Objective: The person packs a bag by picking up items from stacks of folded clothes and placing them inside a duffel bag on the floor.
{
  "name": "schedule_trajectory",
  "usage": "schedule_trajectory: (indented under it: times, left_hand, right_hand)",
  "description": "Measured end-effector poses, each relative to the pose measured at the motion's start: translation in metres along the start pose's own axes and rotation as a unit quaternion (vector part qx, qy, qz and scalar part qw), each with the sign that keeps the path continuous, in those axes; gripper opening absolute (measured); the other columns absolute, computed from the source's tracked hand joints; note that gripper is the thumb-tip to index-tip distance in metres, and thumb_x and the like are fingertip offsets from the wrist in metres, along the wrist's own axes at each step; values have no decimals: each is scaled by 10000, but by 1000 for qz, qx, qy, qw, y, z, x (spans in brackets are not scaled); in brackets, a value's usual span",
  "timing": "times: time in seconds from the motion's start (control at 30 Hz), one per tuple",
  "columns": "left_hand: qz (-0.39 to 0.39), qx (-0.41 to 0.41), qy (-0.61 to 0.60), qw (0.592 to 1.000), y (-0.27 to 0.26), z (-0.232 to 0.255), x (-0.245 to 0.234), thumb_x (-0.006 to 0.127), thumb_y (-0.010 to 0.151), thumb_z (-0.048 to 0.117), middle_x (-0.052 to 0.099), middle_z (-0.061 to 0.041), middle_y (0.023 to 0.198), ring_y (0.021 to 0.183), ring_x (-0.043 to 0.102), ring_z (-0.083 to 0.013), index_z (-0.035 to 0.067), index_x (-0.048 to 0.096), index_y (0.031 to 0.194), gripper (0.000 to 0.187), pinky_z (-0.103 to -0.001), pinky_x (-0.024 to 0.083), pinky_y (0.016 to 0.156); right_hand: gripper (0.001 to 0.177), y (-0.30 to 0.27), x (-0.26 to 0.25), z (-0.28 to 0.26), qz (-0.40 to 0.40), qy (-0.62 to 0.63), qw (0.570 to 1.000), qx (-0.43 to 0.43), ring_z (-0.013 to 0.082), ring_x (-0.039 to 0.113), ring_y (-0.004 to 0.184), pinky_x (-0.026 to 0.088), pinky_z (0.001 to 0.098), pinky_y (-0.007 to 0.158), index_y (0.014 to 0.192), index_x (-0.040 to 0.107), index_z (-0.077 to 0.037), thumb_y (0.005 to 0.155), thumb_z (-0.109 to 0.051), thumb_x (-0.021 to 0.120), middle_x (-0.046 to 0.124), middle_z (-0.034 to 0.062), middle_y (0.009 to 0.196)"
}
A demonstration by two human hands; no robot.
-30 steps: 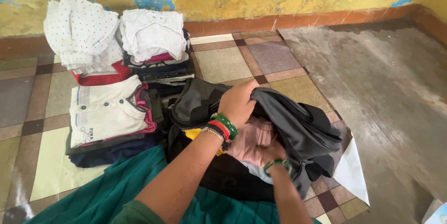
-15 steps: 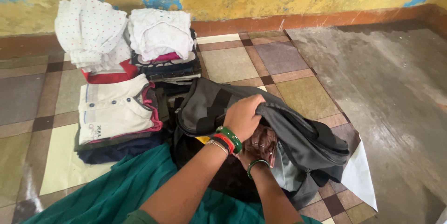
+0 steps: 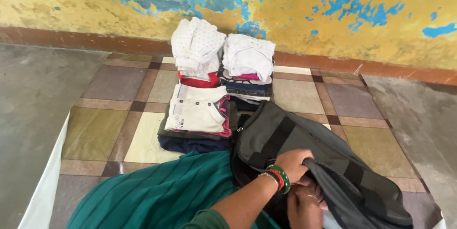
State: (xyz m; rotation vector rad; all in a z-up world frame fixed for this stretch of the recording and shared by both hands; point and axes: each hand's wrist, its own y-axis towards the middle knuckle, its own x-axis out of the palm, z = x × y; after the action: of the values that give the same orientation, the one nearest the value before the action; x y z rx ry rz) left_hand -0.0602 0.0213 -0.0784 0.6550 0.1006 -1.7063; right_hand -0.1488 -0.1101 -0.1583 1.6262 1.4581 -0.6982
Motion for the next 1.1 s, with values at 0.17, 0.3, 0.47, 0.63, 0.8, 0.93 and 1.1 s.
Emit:
schedule_trajectory:
  times: [0.17,0.3,0.47,0.63,0.8,0.93,1.1]
  left_hand:
    - [-97,-32,18,995,-28,-36,23,653,793,122,730,-144,1105,1068,683,-359,100,690,1123,333,-468,534,908]
    - [-115,-16,113,987,-55,-69,48,702,816,171,734,-128,1104,1109,648,-365,121,721,1126,315,-509,470,944]
    - [-161,27,45,986,-87,-81,10,737,727,152,683,-169,1073,1055,636,-382,108,710,1163,440,-479,496,911]
    - [232,-36,-21,972,-101,-81,-84,650,774,61,689,-127,1019,969,676,-308,65,674,1053,279,-401,547,891]
    - [497,-166,280,805,-94,-135,-203,735,769,195,608,-233,1249,1179,544,-429,-2,560,1255,553,-526,427,944]
    - [436,-328,260,797,-91,-182,-255,747,852,360,601,-201,1301,1243,546,-409,30,537,1307,599,-523,441,1010]
    - [317,-461,183,808,-84,-194,-281,773,826,454,619,-157,1306,1261,558,-385,96,623,1253,576,-547,428,1039]
  right_hand:
    - [264,-3,-36,-31,270,-93,945,-159,314,599,1253,438,477,1121,1144,669,-185,884,-216,638,635,97,1310]
    - [573,4,-21,-18,105,-261,959,42,266,605,1263,363,497,1125,1283,691,-224,745,-417,720,658,66,1298]
    - [541,2,16,16,-114,-200,960,161,176,641,1290,402,382,1203,1261,713,-327,785,-583,716,680,-35,1340]
    - [557,17,17,36,-83,-156,981,76,229,673,1244,491,406,1132,1236,737,-225,810,-583,720,714,38,1294]
    - [444,18,27,25,-81,-21,994,73,255,728,1162,544,396,1059,1174,772,-171,836,-456,731,767,75,1191]
    - [451,23,52,41,-103,-73,990,59,268,755,1084,565,387,1015,1136,759,-113,803,-415,798,762,130,1137]
    - [492,21,86,64,33,-42,999,3,305,777,1004,601,420,982,1018,771,-71,676,-407,882,767,162,1048]
